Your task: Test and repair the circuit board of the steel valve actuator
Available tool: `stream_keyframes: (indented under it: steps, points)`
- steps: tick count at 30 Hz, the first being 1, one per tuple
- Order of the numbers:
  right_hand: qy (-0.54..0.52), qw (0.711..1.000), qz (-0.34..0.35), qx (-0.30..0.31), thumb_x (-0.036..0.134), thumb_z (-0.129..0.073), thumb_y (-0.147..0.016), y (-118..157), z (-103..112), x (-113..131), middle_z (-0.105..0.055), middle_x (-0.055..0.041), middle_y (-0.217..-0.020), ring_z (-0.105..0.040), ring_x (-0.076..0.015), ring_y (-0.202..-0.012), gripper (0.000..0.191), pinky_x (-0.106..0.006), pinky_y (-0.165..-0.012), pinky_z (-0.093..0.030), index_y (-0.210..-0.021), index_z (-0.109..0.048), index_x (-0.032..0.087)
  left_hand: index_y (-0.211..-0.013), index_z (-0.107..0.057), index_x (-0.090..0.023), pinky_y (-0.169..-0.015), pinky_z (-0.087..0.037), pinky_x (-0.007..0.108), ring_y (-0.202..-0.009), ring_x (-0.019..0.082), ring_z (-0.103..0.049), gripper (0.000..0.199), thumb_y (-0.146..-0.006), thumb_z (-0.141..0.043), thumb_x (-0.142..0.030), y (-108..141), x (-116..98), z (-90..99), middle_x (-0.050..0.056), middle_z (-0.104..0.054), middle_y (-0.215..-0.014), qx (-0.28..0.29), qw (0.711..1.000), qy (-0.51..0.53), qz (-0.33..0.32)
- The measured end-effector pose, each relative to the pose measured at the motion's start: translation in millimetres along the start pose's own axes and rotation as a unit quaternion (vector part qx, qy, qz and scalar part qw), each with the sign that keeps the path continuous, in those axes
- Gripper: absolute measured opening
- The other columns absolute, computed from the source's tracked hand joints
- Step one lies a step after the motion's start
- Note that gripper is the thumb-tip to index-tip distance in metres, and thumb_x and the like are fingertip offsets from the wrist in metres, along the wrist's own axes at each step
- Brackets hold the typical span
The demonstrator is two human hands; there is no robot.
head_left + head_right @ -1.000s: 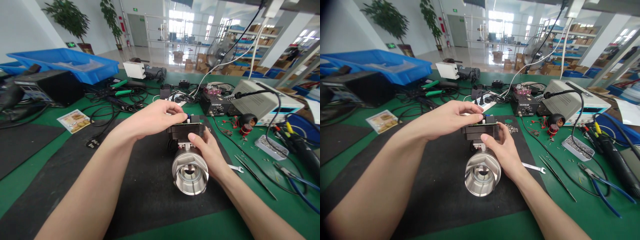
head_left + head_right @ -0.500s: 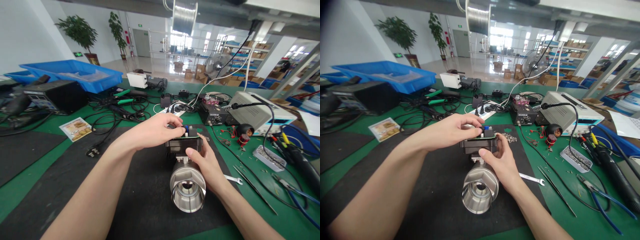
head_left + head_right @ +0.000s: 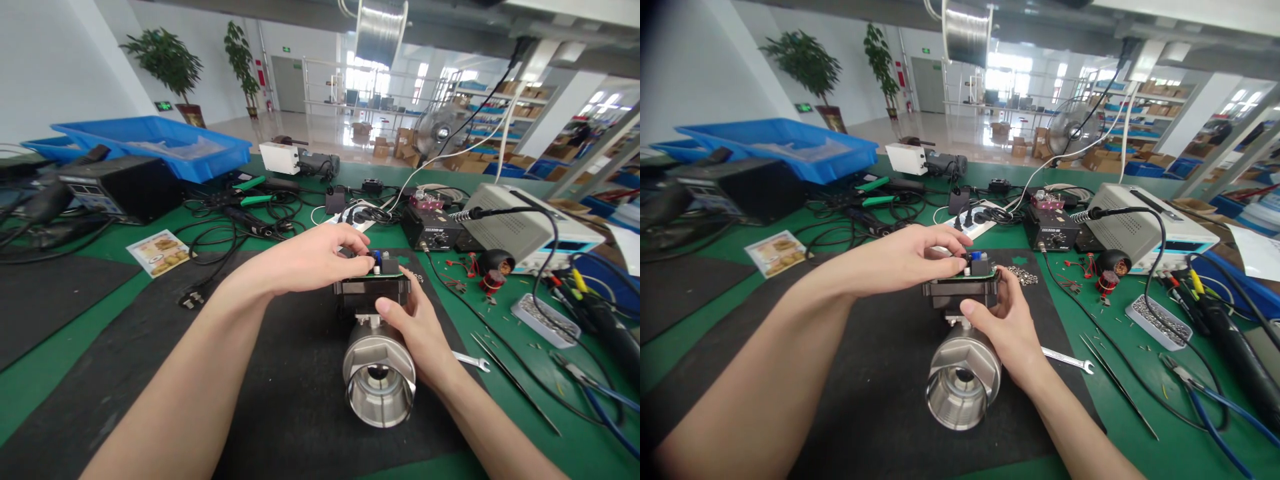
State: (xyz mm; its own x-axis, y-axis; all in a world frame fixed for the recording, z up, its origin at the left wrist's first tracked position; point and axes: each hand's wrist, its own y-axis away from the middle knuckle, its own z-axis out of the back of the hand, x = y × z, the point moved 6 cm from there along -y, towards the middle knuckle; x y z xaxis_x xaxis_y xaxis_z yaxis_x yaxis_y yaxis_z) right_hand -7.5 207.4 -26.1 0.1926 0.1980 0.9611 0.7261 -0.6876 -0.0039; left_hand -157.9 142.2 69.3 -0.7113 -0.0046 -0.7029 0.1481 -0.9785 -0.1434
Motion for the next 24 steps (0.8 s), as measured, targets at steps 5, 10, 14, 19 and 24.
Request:
stream_keyframes:
  steps: [5, 10, 14, 19, 24]
  points:
    - [0.005, 1.000, -0.004, -0.006, 0.038, -0.087, -0.073, 1.4, 0.6, 0.2, -0.071, -0.0063, -0.129, -0.071, -0.0286, -0.110, 0.071, -0.042, -0.091, -0.059, -0.134, -0.053, 0.029, -0.085, -0.075, -0.025, -0.081, -0.050, 0.031, -0.101, 0.026, -0.068, 0.025, -0.089, -0.062, -0.045, -0.4, 3.3, 0.2, 0.001, -0.072, -0.117, -0.010, 1.000, 0.027, 0.010]
    - [0.021, 1.000, -0.002, -0.014, 0.042, -0.087, -0.072, 1.4, 1.4, -0.3, -0.070, -0.0068, -0.132, -0.069, -0.0303, -0.115, 0.072, -0.044, -0.094, -0.058, -0.135, -0.054, 0.030, -0.085, -0.075, -0.025, -0.084, -0.051, 0.032, -0.104, 0.027, -0.068, 0.022, -0.088, -0.063, -0.043, -0.5, 3.7, -0.1, 0.001, -0.073, -0.115, -0.012, 0.999, 0.042, 0.008]
    - [0.027, 1.000, 0.004, -0.009, 0.043, -0.087, -0.072, 0.7, 1.5, -0.1, -0.069, -0.0061, -0.133, -0.070, -0.0292, -0.112, 0.071, -0.042, -0.091, -0.059, -0.135, -0.054, 0.031, -0.081, -0.075, -0.025, -0.084, -0.051, 0.033, -0.104, 0.027, -0.067, 0.022, -0.086, -0.063, -0.043, -0.4, 2.9, -0.1, 0.001, -0.073, -0.115, -0.011, 0.999, 0.047, 0.011]
    - [0.011, 1.000, -0.003, -0.007, 0.040, -0.087, -0.073, 1.1, 1.5, -0.2, -0.071, -0.0042, -0.129, -0.072, -0.0268, -0.106, 0.070, -0.039, -0.087, -0.059, -0.133, -0.054, 0.031, -0.081, -0.076, -0.025, -0.083, -0.050, 0.032, -0.104, 0.027, -0.067, 0.023, -0.087, -0.064, -0.043, -1.0, 2.4, 0.6, 0.001, -0.072, -0.117, -0.012, 0.999, 0.040, 0.007]
    - [-0.001, 1.000, 0.003, 0.000, 0.037, -0.087, -0.074, 0.7, -0.3, 0.7, -0.072, -0.0042, -0.126, -0.070, -0.0259, -0.110, 0.067, -0.037, -0.091, -0.058, -0.131, -0.054, 0.029, -0.080, -0.076, -0.026, -0.082, -0.050, 0.032, -0.104, 0.027, -0.068, 0.024, -0.088, -0.064, -0.044, -0.5, 1.8, 0.6, 0.000, -0.071, -0.119, -0.008, 1.000, 0.029, 0.006]
